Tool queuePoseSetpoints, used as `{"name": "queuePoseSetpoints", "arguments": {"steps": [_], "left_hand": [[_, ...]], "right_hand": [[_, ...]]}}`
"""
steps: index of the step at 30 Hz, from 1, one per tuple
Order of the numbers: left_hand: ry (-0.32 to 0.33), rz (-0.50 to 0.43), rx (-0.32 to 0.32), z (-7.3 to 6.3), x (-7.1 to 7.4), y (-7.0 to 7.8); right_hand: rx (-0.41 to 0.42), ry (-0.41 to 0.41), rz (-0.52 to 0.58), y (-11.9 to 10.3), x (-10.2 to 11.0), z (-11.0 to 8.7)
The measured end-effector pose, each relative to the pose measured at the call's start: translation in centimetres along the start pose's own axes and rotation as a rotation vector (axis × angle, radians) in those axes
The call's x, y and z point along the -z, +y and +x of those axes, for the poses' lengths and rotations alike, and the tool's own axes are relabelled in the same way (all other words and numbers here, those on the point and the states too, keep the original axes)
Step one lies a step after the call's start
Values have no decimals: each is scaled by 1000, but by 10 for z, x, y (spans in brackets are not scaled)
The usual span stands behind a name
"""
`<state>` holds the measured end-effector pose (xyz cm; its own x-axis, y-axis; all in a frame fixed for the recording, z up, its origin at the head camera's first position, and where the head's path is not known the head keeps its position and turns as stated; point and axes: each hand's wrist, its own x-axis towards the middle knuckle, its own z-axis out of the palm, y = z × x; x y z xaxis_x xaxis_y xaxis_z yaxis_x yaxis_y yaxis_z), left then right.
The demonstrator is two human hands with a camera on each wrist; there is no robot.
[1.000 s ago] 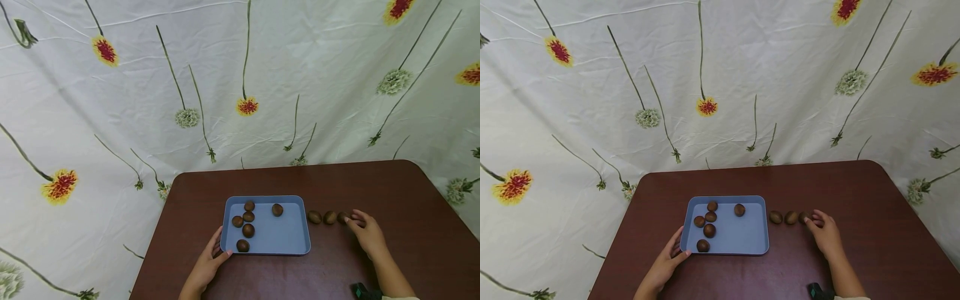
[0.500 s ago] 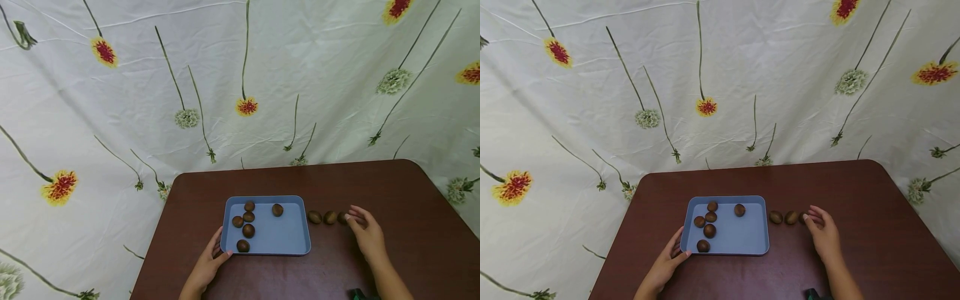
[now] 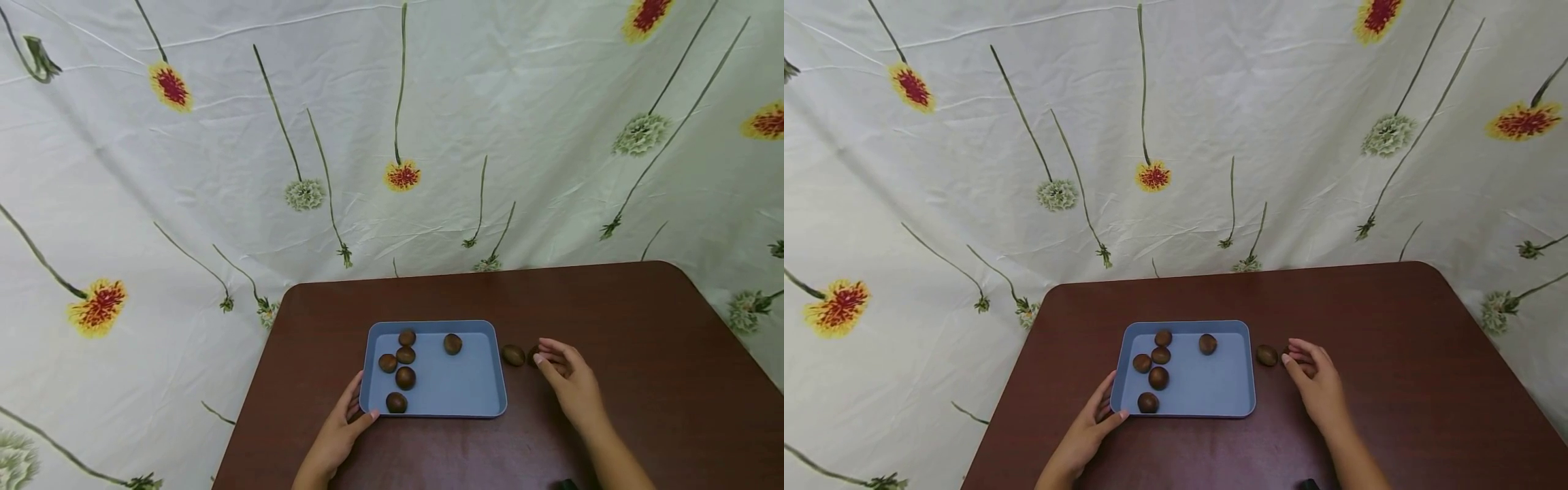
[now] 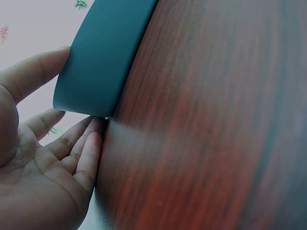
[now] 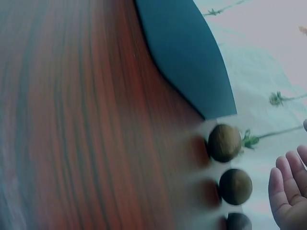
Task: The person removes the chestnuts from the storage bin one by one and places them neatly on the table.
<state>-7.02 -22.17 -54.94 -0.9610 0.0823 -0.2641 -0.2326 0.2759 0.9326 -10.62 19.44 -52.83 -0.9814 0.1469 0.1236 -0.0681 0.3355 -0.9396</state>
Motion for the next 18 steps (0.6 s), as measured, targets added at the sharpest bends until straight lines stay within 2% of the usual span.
{"name": "queuePoseSetpoints", "arguments": {"steps": [8, 18], "left_hand": [[4, -28, 1, 0, -1, 1], [11, -16, -4, 0, 0, 1]], "right_hand": [[59, -48, 54, -7, -20, 0], [21, -150, 118, -13, -46, 2]]}}
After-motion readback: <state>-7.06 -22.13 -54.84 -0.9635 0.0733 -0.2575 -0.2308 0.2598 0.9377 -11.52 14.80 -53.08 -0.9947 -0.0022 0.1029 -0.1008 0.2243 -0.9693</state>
